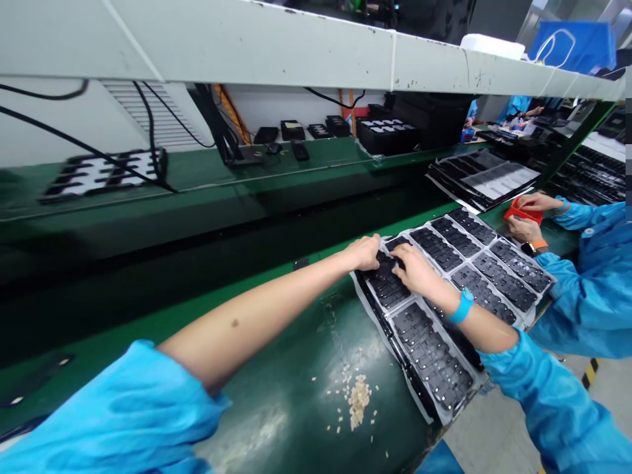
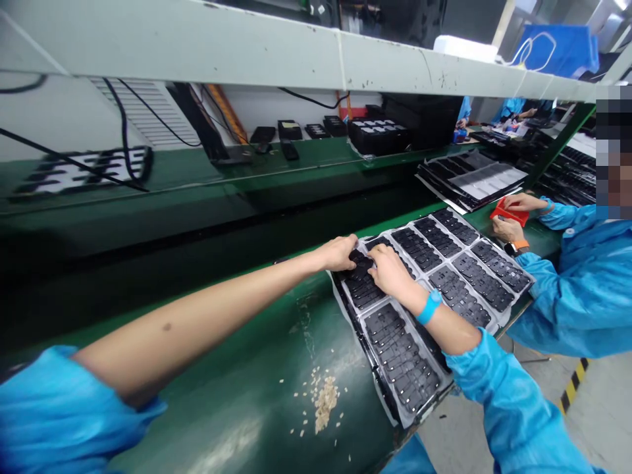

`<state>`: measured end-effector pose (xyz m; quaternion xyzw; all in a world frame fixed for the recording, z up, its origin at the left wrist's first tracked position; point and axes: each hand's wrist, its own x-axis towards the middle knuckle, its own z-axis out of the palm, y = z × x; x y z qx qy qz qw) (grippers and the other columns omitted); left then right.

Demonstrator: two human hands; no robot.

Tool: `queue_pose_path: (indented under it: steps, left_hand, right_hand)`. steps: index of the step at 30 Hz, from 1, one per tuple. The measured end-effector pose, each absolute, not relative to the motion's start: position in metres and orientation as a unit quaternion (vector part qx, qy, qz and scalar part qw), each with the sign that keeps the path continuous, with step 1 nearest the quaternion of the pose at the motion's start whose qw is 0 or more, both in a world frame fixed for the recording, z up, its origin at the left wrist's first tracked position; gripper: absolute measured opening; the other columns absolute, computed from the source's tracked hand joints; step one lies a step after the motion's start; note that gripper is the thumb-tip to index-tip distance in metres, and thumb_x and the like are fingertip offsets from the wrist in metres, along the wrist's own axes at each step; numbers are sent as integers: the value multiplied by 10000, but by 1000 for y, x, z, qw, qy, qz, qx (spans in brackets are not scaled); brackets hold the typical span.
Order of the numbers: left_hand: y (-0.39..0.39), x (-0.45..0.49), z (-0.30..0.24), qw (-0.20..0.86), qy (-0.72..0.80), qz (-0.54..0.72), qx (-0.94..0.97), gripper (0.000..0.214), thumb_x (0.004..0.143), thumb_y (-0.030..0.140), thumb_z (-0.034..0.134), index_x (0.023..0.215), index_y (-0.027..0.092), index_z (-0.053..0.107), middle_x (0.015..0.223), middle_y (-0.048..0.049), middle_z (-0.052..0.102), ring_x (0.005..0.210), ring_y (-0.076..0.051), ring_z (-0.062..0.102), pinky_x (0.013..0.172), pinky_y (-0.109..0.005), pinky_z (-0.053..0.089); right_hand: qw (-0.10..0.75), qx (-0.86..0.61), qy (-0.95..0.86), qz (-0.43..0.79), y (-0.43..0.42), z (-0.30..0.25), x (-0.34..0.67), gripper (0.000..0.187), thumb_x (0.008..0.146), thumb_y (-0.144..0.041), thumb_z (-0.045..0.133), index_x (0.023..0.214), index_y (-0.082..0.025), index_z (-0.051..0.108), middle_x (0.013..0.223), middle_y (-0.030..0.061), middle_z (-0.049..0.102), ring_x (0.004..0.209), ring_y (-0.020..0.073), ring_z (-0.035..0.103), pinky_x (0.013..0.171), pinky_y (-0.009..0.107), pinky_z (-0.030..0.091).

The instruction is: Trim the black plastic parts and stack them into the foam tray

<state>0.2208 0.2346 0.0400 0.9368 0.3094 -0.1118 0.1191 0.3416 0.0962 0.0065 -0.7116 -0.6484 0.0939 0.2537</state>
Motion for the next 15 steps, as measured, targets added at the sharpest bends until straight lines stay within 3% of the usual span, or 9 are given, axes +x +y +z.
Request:
queue_pose_path:
  steps: [5, 11, 15]
  left_hand:
    - [242, 222, 46, 119, 309, -121, 936, 368, 1001, 340, 704, 1325, 177, 642, 1326, -108, 674, 1135, -271, 695, 943, -477, 609]
    - [240, 220, 50, 102, 303, -136, 938, 363, 993, 345, 713, 1308, 175, 654, 1343, -112, 670, 1170, -282, 683, 977, -499, 591]
    - [235, 218, 55, 87, 292, -139, 942, 349, 980, 326, 730, 1287, 173, 667, 1383, -115, 650, 1210, -292, 664, 1003, -511, 578]
  right_hand:
    - [207, -726, -649, 92, 113, -1, 341, 309, 867, -75, 817, 1163, -86, 732, 1159, 169, 722, 1142, 297, 655, 1043, 414, 491]
    - [184, -750, -631, 79, 111, -5, 331, 200, 945, -157, 774, 1138, -127, 731, 1022, 107, 751, 1016, 261, 693, 928, 356, 526]
    - [175, -759, -624, 67, 116, -7, 325, 116, 981, -185, 736, 1087, -137, 737, 1023, 118, 746, 1013, 263, 690, 909, 351, 521]
